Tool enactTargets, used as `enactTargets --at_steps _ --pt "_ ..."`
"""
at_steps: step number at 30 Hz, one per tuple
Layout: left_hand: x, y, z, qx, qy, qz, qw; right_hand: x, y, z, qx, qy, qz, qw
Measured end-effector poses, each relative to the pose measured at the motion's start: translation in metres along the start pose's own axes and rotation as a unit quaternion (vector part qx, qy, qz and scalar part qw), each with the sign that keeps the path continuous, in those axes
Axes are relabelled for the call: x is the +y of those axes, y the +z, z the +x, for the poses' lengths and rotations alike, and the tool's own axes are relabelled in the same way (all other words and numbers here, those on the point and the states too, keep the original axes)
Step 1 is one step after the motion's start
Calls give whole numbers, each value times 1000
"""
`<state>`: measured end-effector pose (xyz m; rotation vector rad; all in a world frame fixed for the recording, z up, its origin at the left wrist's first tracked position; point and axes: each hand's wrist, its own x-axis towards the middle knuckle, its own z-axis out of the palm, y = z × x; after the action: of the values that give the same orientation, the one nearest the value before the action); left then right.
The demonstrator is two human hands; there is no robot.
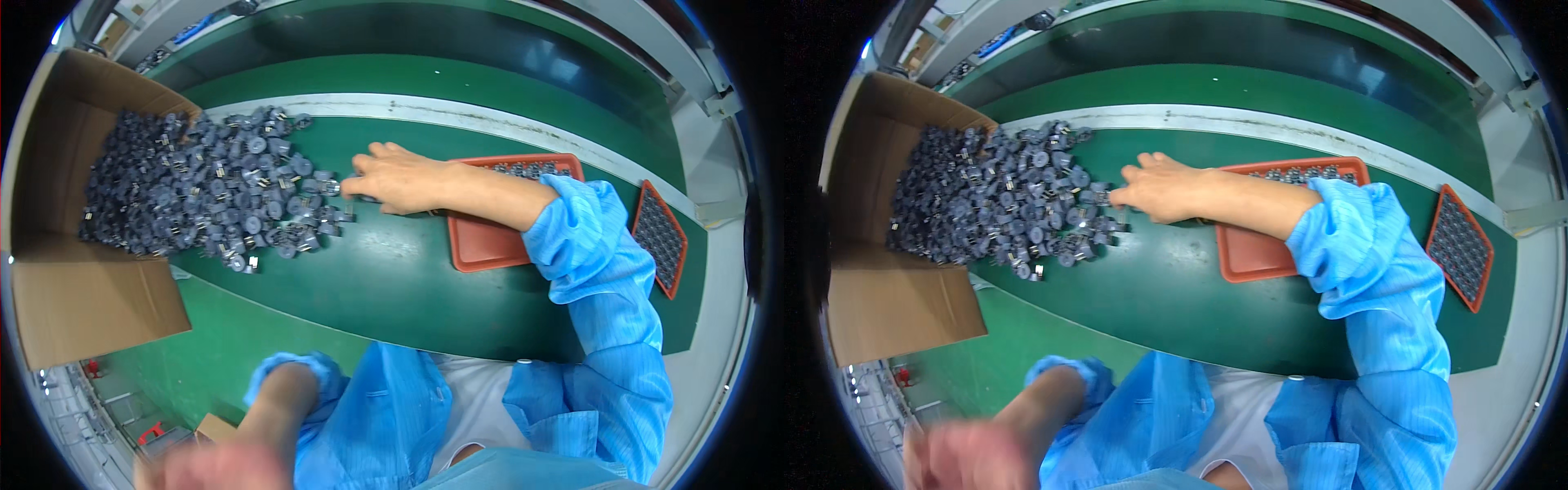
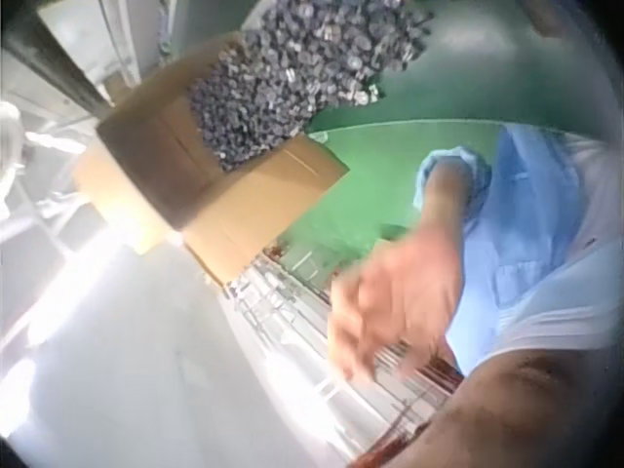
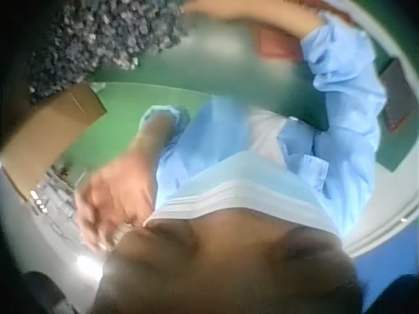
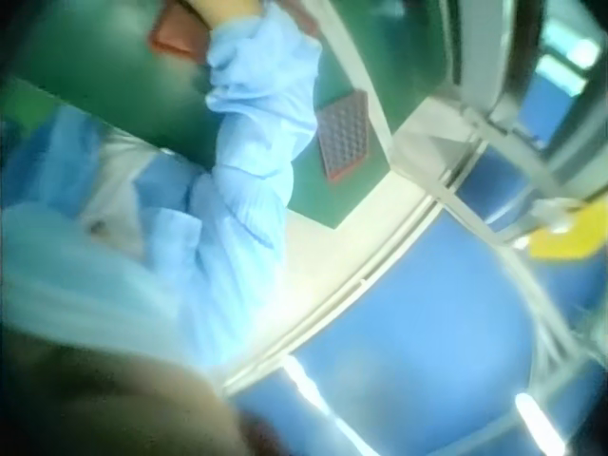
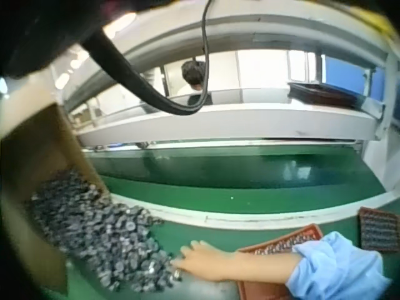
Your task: The person sorts small grey plastic components by hand, transferring them from a cardboard box into a red tray.
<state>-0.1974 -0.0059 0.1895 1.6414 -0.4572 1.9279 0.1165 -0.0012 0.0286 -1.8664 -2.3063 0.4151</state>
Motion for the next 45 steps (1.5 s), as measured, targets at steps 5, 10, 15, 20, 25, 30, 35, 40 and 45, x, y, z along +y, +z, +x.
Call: enactTargets --at_steps 5,10,15,20,25,30,35,40,45 --pt "-103 40 -143 -97 -474 147 863 13 -7 -20 15 13 144 989" --pt "-140 47 -191 -379 -353 273 811 4 -29 -31 26 60 224 972" --pt "-155 63 -194 -489 -241 359 758 7 -38 -73 127 78 45 988" --pt "-176 60 -207 -484 -197 381 763 -13 -42 -119 164 80 12 983" --pt "-181 60 -194 -343 -365 289 816 -16 -34 -138 196 90 66 974" --pt "-138 78 -153 -30 -756 -280 591 -30 -22 -135 290 104 245 919" --pt "-95 70 -181 -43 -791 -463 398 -41 -18 -133 275 -77 269 920" --pt "-69 77 -190 -71 -805 -438 394 -49 1 -153 274 -31 282 919" --pt "-51 88 -208 -27 -777 -303 551 -51 15 -159 311 106 367 870"
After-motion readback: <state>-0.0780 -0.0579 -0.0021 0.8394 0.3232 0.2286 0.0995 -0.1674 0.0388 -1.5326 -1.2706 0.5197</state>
